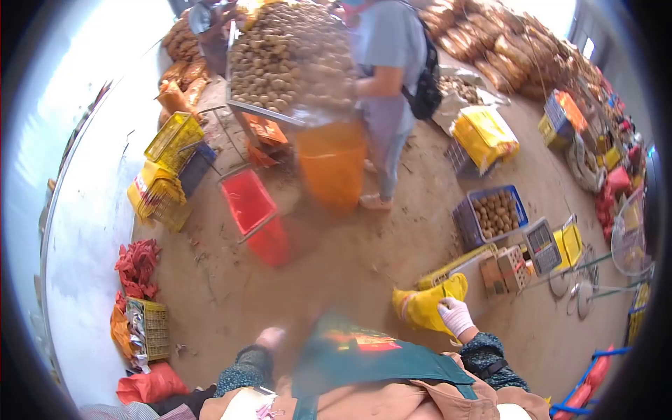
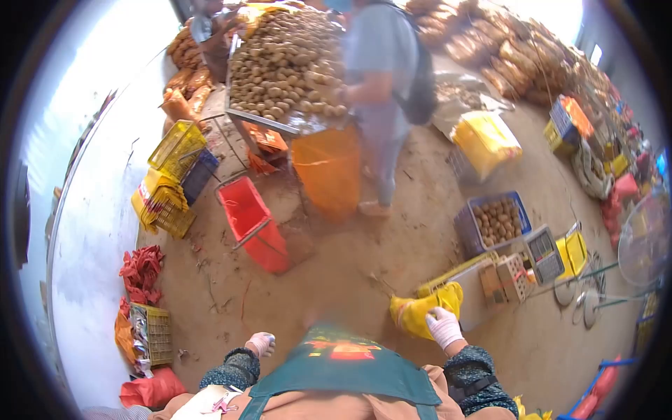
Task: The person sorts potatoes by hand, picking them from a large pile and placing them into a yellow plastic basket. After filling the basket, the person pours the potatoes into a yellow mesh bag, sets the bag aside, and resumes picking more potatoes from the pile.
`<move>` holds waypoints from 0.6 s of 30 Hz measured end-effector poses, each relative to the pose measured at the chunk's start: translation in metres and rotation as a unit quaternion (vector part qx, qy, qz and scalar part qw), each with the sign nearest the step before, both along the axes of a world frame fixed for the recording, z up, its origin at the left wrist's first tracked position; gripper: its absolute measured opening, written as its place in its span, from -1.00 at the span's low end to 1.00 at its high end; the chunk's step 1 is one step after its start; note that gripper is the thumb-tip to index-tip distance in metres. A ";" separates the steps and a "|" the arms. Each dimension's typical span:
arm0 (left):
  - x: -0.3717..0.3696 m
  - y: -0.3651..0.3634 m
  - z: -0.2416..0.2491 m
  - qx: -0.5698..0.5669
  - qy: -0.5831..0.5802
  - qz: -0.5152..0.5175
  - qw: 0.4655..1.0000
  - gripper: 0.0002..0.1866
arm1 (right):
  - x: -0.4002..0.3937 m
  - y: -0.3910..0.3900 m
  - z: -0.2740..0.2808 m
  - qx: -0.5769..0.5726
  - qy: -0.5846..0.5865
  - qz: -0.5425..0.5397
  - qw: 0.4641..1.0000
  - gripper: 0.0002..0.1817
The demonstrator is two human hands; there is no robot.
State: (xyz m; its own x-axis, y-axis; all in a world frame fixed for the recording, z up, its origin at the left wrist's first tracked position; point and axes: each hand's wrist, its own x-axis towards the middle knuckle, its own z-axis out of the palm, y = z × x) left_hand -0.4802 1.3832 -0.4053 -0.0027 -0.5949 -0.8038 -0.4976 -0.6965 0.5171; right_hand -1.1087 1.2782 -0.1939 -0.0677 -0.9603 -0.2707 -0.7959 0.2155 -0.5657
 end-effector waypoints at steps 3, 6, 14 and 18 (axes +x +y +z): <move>0.043 -0.008 -0.020 -0.029 0.084 0.099 0.991 -0.88 | 0.117 -0.068 0.123 -0.115 -0.136 0.089 0.980 -0.79; 0.086 -0.034 -0.017 -0.107 0.051 0.217 0.969 -0.90 | 0.257 -0.116 0.262 -0.180 -0.116 0.265 0.940 -0.79; 0.193 -0.028 0.095 -0.048 -0.005 0.380 0.924 -0.59 | 0.497 -0.153 0.429 -0.455 0.056 0.569 0.683 -0.52; 0.208 0.012 0.072 -0.037 0.251 0.606 0.754 -0.64 | 0.551 -0.174 0.428 -0.454 0.080 0.629 0.625 -0.53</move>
State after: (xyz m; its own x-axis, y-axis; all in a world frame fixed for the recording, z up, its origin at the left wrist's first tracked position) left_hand -0.2726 1.3953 -0.3329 0.2859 -0.4485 -0.8468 0.7517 -0.4431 0.4885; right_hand -0.5577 1.1042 0.2340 0.9401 -0.0323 0.3393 -0.0732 -0.9914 0.1085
